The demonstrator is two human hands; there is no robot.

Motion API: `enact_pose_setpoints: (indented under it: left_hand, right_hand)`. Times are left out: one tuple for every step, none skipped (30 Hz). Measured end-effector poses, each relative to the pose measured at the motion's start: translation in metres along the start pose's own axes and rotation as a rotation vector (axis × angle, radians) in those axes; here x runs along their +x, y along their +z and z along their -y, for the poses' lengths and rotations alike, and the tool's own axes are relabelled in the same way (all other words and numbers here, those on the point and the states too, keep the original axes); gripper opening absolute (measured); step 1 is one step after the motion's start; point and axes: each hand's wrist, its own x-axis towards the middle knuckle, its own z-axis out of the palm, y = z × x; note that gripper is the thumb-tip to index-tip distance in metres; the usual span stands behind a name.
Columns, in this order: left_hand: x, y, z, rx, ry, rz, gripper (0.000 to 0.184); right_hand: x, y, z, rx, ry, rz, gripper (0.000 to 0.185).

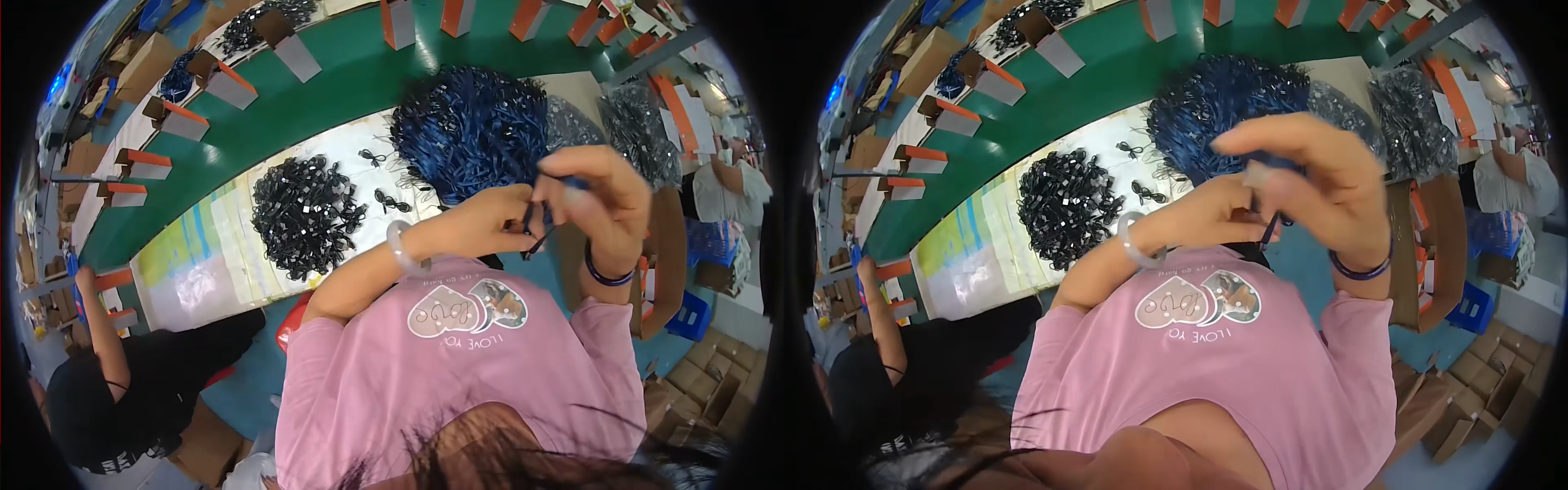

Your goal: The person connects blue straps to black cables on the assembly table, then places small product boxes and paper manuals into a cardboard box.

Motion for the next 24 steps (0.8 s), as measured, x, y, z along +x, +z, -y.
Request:
enact_pose_setpoints:
  left_hand:
    - [-0.008,-0.002,-0.001,0.152,0.092,-0.07,0.01]
    - [-0.018,-0.009,-0.005,0.303,0.184,-0.14,0.01]
    - [-0.033,-0.02,-0.012,0.285,0.06,-0.104,0.012]
    - [-0.046,-0.026,-0.015,0.149,-0.021,-0.152,0.011]
    - [-0.058,-0.029,-0.015,0.009,-0.104,-0.205,0.011]
    - [-0.069,-0.031,-0.013,0.029,-0.119,-0.282,0.011]
    - [-0.078,-0.031,-0.012,-0.039,-0.167,-0.373,0.011]
    - [-0.083,-0.032,-0.011,-0.105,-0.209,-0.459,0.012]
    - [-0.083,-0.032,-0.011,-0.059,-0.201,-0.529,0.015]
    - [-0.079,-0.031,-0.017,-0.073,-0.16,-0.535,0.017]
    - [-0.072,-0.031,-0.023,-0.083,-0.111,-0.538,0.019]
    - [-0.067,-0.027,-0.022,-0.132,-0.103,-0.531,0.03]
    - [-0.061,-0.025,-0.023,-0.006,-0.04,-0.494,0.037]
    - [-0.055,-0.023,-0.023,0.117,0.02,-0.456,0.043]
    - [-0.048,-0.022,-0.017,0.081,-0.073,-0.378,0.045]
    - [-0.042,-0.017,-0.015,0.02,-0.106,-0.335,0.039]
    - [-0.039,-0.015,-0.017,-0.041,-0.139,-0.29,0.034]
    - [-0.041,-0.012,-0.021,0.079,-0.205,-0.279,0.024]
    - [-0.044,-0.013,-0.014,0.079,-0.203,-0.279,0.024]
    - [-0.05,-0.016,0.0,0.116,-0.104,-0.297,0.021]
    - [-0.055,-0.018,0.011,0.153,-0.007,-0.313,0.019]
    - [-0.063,-0.023,0.013,0.146,0.033,-0.344,0.012]
    - [-0.072,-0.028,0.014,0.107,0.003,-0.371,0.011]
    - [-0.08,-0.033,0.013,0.069,-0.028,-0.399,0.013]
  right_hand:
    - [-0.008,-0.002,0.003,0.062,0.063,-0.107,0.027]
    - [-0.014,-0.006,0.002,0.063,0.022,-0.227,0.026]
    - [-0.013,-0.011,0.001,0.085,-0.048,-0.231,0.028]
    - [-0.013,-0.016,0.0,0.107,-0.119,-0.231,0.029]
    - [-0.016,-0.024,-0.004,0.177,-0.122,-0.186,0.028]
    - [-0.019,-0.021,-0.008,0.186,-0.118,-0.174,0.028]
    - [-0.022,-0.018,-0.011,0.257,-0.061,-0.203,0.027]
    - [-0.023,-0.014,-0.014,0.324,-0.007,-0.232,0.027]
    - [-0.02,-0.005,-0.017,0.34,0.014,-0.216,0.026]
    - [-0.02,0.002,-0.018,0.285,0.1,-0.17,0.025]
    - [-0.017,0.009,-0.02,0.225,0.178,-0.122,0.025]
    - [-0.012,0.017,-0.023,0.275,0.161,-0.034,0.024]
    - [-0.004,0.025,-0.026,0.295,0.144,0.032,0.026]
    - [0.001,0.031,-0.028,0.316,0.149,0.079,0.026]
    - [0.006,0.035,-0.029,0.337,0.154,0.128,0.026]
    - [0.009,0.038,-0.03,0.377,0.197,0.156,0.026]
    - [0.012,0.04,-0.031,0.416,0.238,0.182,0.026]
    - [0.015,0.041,-0.03,0.287,0.192,0.179,0.027]
    - [0.015,0.041,-0.03,0.286,0.191,0.18,0.027]
    - [0.014,0.041,-0.03,0.32,0.16,0.131,0.027]
    - [0.013,0.042,-0.03,0.354,0.13,0.082,0.027]
    - [0.013,0.037,-0.034,0.323,0.045,0.054,0.026]
    - [0.011,0.031,-0.04,0.364,-0.014,0.024,0.026]
    - [0.009,0.026,-0.046,0.406,-0.072,-0.004,0.026]
